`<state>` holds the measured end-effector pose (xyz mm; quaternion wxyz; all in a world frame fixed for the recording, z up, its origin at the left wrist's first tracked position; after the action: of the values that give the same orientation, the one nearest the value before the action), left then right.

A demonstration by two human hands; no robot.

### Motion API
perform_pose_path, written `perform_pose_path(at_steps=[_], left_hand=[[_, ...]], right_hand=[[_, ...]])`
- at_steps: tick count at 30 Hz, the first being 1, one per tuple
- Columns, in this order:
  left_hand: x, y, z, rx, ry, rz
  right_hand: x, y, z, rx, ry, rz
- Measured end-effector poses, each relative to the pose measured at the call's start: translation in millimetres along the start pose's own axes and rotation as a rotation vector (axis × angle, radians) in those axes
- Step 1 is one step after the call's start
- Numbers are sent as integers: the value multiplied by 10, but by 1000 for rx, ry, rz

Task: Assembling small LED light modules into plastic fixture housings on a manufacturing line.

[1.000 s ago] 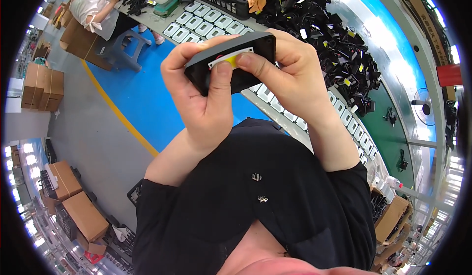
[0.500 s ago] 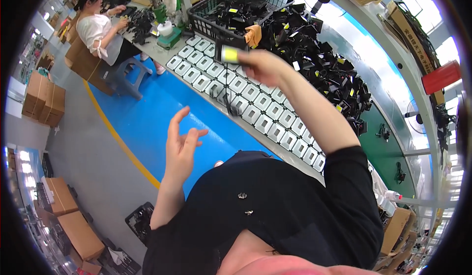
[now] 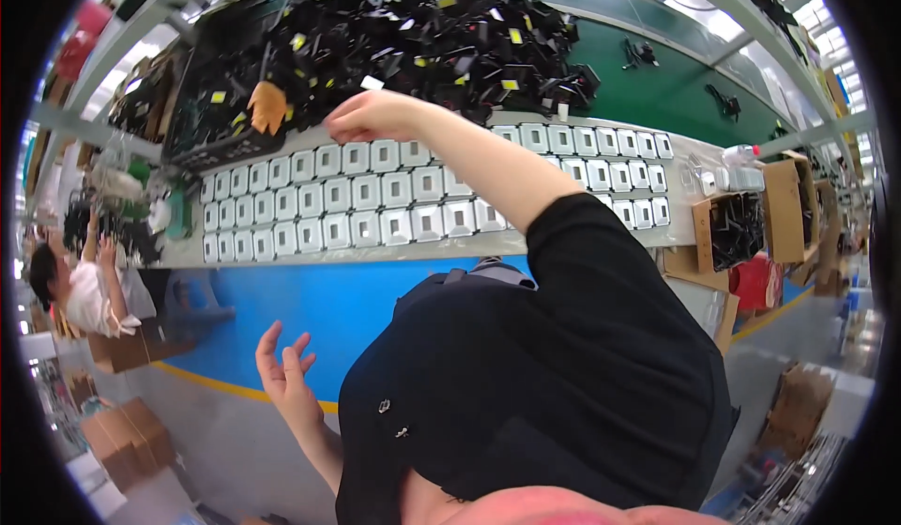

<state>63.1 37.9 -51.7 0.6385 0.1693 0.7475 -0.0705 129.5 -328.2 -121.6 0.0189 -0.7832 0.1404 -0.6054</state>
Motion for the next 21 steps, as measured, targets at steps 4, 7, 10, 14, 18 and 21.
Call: perform_pose_path(at_steps=[4, 7, 10, 14, 18, 21], left_hand=[[-3, -458, 139, 140, 44, 67], [-28, -794, 171, 198, 66, 104], [-64, -1165, 182, 241, 91, 153], [-92, -1665, 161, 255, 170, 202], [-112, -1977, 119, 233, 202, 246], [-129, -2163, 87, 215, 220, 291]], right_hand=[[-400, 2004, -956, -578, 49, 142], [-703, 3281, -1870, -983, 45, 92], [-1219, 4428, -2617, -1232, -38, -27], [-1547, 5345, -3165, -1363, -496, -608], [-1460, 5654, -3191, -1306, -821, -766], [-1434, 5940, -3101, -1252, -850, -793]])
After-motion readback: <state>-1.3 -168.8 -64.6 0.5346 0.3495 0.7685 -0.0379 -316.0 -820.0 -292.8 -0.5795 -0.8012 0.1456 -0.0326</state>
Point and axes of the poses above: each hand's wrist, its own z-axis towards the middle knuckle, its own y-axis out of the back of the hand, x = y × z, the point moved 7 cm from there along z, towards the middle knuckle, and after that the axes turned 4 degrees about -z, right-handed, at the moved point
